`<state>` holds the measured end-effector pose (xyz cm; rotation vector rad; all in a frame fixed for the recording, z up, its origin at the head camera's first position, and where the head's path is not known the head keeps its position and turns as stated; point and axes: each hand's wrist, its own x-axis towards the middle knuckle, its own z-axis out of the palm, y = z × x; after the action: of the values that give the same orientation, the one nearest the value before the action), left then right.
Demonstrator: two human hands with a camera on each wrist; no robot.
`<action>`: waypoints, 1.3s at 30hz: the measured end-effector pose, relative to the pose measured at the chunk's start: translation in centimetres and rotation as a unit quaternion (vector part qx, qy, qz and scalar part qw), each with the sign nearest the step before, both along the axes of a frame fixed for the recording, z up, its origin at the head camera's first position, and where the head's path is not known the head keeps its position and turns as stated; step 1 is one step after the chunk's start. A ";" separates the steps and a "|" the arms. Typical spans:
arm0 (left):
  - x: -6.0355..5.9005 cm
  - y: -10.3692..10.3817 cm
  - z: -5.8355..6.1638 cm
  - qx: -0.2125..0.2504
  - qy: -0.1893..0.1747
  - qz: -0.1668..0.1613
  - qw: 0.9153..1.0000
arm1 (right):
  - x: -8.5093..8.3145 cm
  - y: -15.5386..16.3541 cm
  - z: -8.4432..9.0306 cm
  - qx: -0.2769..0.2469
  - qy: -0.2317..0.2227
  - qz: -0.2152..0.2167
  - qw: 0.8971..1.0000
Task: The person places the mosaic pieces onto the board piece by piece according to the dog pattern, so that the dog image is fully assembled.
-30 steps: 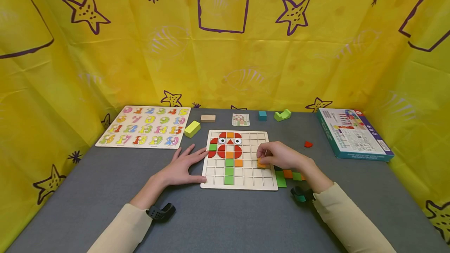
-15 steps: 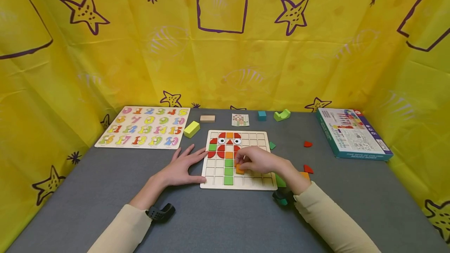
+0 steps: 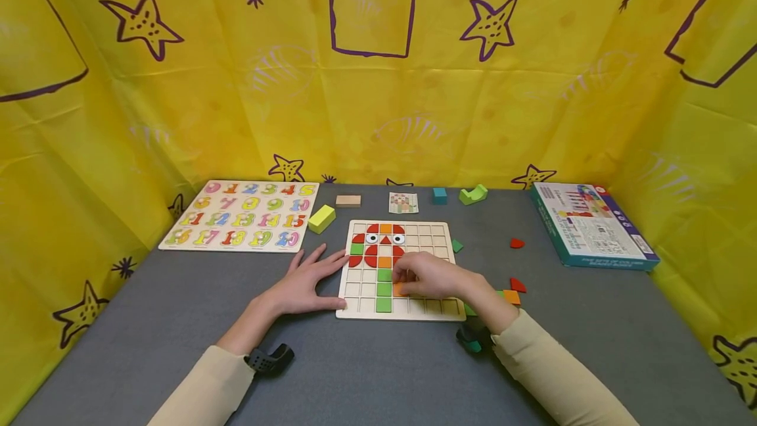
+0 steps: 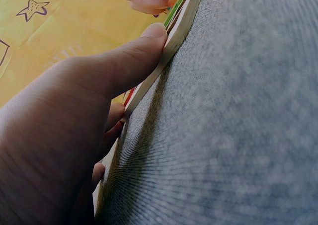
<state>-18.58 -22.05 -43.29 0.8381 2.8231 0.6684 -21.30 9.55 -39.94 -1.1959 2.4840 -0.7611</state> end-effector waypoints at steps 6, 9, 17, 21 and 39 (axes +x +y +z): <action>0.0 0.0 0.0 0.000 -0.003 0.001 1.000 | -0.1 1.0 0.6 -0.006 -0.004 -0.014 1.000; -0.1 0.0 0.1 -0.001 -0.003 0.002 1.000 | -0.2 2.1 1.0 -0.016 -0.009 -0.026 0.999; -0.1 -0.1 0.2 -0.004 -0.006 0.004 1.000 | -0.2 5.8 0.9 -0.025 -0.006 -0.062 0.998; -0.1 -0.1 0.2 -0.004 -0.007 0.005 1.000 | -0.1 7.9 0.6 -0.029 -0.002 -0.072 0.997; -0.1 -0.1 0.1 -0.002 -0.005 0.003 1.000 | 1.3 13.6 0.5 0.026 -0.021 -0.087 0.996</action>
<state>-18.64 -22.12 -43.16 0.8227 2.8192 0.6664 -19.98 23.12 -39.47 -0.9440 2.5807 -0.7504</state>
